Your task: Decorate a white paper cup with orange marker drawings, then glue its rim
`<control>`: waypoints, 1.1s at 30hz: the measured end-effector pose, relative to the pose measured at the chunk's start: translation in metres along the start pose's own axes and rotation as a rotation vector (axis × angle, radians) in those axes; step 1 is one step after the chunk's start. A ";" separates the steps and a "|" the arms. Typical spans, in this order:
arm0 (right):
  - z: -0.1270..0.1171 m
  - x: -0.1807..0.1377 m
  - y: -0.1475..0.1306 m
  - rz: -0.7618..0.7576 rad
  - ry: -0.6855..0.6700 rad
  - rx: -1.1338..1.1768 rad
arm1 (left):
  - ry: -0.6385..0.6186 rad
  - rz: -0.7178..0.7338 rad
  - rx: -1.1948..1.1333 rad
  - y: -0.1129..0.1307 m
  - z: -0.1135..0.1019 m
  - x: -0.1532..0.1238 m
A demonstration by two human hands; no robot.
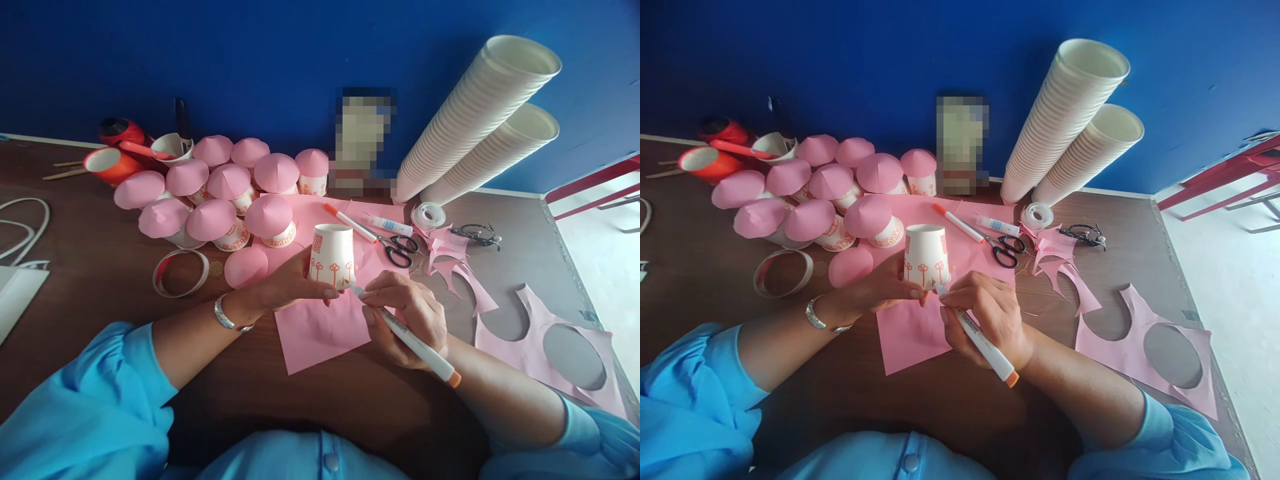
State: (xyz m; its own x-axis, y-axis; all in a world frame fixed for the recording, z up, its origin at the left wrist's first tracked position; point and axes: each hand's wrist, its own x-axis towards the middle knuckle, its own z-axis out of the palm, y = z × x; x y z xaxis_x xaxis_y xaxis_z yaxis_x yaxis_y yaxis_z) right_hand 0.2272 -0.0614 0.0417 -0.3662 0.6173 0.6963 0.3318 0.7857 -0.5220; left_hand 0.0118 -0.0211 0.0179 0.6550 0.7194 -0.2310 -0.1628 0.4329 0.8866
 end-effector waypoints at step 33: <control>0.000 0.001 0.000 -0.002 -0.029 -0.053 | -0.041 -0.015 0.048 -0.001 -0.002 0.000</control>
State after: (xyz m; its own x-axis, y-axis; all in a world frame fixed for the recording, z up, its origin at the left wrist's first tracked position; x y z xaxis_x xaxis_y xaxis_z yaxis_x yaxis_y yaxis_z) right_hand 0.2267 -0.0608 0.0420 -0.3914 0.6169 0.6828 0.3762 0.7845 -0.4931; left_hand 0.0102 -0.0206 0.0168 0.6868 0.6900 -0.2287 -0.1182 0.4164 0.9015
